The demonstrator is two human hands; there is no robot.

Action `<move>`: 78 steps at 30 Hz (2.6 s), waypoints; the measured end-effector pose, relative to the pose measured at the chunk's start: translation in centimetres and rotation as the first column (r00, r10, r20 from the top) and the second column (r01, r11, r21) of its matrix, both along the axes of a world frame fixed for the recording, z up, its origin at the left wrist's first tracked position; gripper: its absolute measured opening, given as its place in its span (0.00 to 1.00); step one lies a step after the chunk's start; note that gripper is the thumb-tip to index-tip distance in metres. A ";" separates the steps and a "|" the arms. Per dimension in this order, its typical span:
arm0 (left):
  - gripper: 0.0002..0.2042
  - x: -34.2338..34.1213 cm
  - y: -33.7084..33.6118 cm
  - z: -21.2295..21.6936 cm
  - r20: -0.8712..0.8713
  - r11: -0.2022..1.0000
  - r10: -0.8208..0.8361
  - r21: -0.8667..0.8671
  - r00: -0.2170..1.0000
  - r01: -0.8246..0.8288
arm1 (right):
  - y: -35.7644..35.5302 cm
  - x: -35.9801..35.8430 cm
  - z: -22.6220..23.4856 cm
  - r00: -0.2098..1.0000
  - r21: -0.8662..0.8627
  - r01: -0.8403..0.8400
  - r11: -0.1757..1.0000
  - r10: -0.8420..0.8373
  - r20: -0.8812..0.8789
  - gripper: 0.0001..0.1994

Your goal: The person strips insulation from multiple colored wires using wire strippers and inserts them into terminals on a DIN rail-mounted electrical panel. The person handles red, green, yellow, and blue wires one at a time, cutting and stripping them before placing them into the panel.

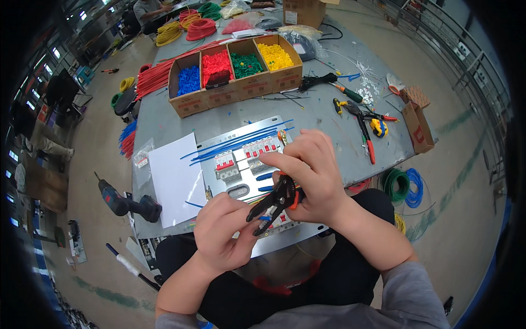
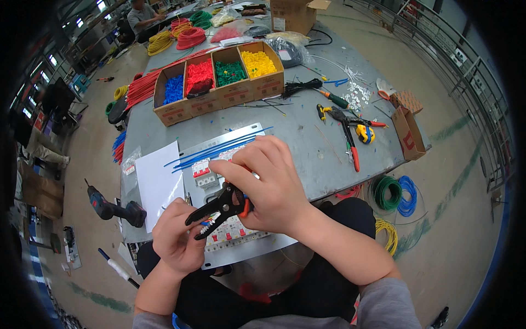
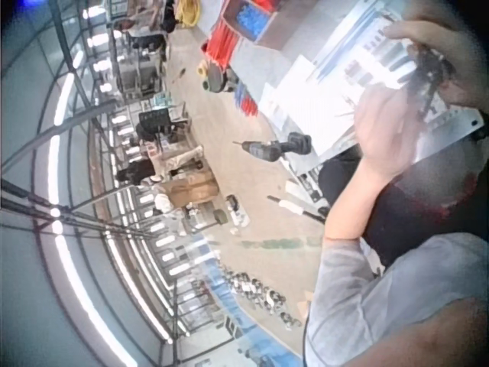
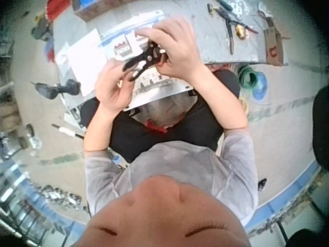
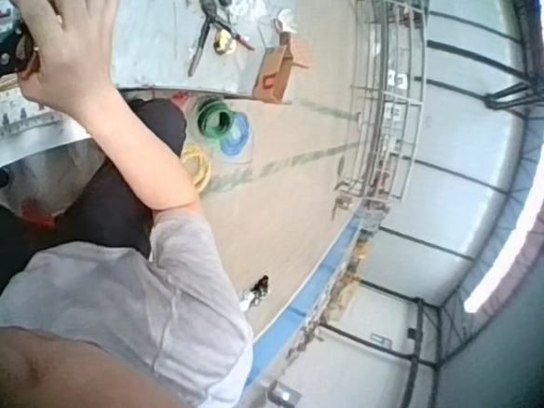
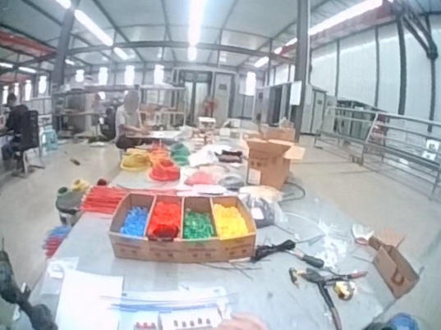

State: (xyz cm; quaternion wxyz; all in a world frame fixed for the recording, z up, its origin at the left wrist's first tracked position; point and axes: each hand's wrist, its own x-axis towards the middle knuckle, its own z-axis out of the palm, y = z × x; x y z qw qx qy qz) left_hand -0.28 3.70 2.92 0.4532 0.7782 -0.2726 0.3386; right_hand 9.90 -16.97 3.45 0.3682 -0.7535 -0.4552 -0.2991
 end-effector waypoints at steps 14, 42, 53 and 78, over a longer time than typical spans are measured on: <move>0.12 -0.4 -0.5 0.7 -0.035 0.994 0.105 0.010 0.994 -0.105 | 0.9 0.5 -0.7 0.999 0.054 -0.031 0.998 0.033 -0.028 0.33; 0.17 -0.5 0.0 1.5 -0.074 0.986 0.111 0.130 0.991 -0.100 | 2.1 1.4 -3.2 0.996 0.126 -0.082 0.989 0.084 -0.009 0.16; 0.14 -0.3 -0.9 0.7 -0.090 0.993 0.089 0.086 0.992 -0.081 | 1.3 1.2 -3.4 0.998 0.109 -0.057 0.992 0.060 -0.030 0.15; 0.18 -0.2 -1.4 0.8 -0.093 0.994 0.057 0.095 0.994 -0.049 | 0.6 1.7 -3.0 0.995 0.147 0.012 0.989 -0.026 0.092 0.10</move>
